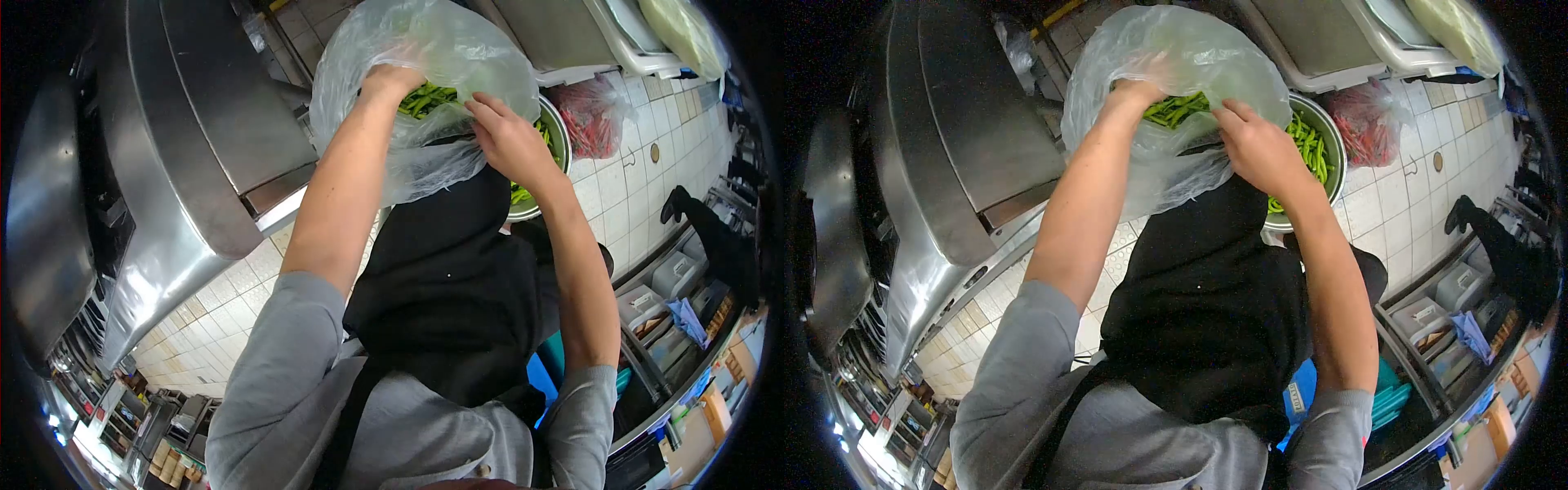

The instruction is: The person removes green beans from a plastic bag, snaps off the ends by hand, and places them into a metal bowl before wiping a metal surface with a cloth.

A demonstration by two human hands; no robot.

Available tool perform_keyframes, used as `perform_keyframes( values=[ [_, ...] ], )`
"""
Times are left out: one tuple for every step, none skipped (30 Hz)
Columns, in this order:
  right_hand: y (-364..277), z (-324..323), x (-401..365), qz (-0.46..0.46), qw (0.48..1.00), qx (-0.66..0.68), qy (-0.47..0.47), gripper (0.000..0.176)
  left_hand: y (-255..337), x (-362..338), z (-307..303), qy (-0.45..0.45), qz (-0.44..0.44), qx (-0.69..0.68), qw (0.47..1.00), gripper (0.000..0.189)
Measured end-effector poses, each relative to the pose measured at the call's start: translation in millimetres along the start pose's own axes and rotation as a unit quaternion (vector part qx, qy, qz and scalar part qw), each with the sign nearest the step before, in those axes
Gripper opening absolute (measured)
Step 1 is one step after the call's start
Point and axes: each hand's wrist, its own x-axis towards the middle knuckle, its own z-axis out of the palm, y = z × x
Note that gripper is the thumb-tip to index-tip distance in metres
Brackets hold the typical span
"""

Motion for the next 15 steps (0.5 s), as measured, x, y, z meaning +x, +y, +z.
perform_keyframes(
  values=[
    [-1,-2,-4,-0.012,0.999,0.012,0.027,0.029,-2,-9,9,-0.040,0.000,0.054,0.998,0.046],
    [-3,-6,-7,-0.009,1.000,0.012,0.027,0.029,0,-17,11,-0.080,0.000,0.108,0.991,0.041],
    [-6,-10,-10,-0.005,0.999,0.023,0.036,0.029,2,-22,12,-0.083,0.003,0.107,0.991,0.041],
    [-8,-15,-12,-0.001,0.998,0.033,0.046,0.029,3,-26,12,-0.058,0.033,0.133,0.989,0.036],
    [-8,-19,-14,0.004,0.998,0.032,0.048,0.029,4,-28,13,-0.034,0.064,0.159,0.985,0.031],
    [-7,-22,-14,-0.006,0.994,0.063,0.084,0.028,3,-29,15,-0.037,0.068,0.159,0.984,0.031],
    [-8,-25,-14,-0.018,0.988,0.093,0.122,0.027,1,-27,16,-0.041,0.075,0.181,0.980,0.027],
    [-11,-27,-15,-0.016,0.988,0.092,0.125,0.027,1,-25,16,-0.043,0.083,0.203,0.975,0.022],
    [-17,-29,-17,-0.002,0.979,0.130,0.155,0.026,14,-25,0,-0.116,0.025,0.182,0.976,0.023],
    [-23,-30,-20,0.011,0.968,0.168,0.184,0.024,26,-28,-17,-0.117,0.027,0.184,0.976,0.023],
    [-26,-27,-25,0.011,0.968,0.170,0.186,0.024,39,-32,-32,-0.153,-0.037,0.158,0.975,0.025],
    [-29,-22,-30,0.030,0.960,0.202,0.194,0.023,46,-35,-41,-0.186,-0.100,0.132,0.968,0.026],
    [-31,-17,-36,0.049,0.950,0.233,0.201,0.022,40,-35,-39,-0.184,-0.099,0.134,0.969,0.026],
    [-35,-13,-41,0.048,0.949,0.233,0.206,0.022,28,-35,-31,-0.138,-0.091,0.094,0.982,0.029],
    [-39,-9,-47,0.044,0.944,0.247,0.212,0.022,20,-40,-29,-0.094,-0.083,0.052,0.991,0.032]
  ],
)
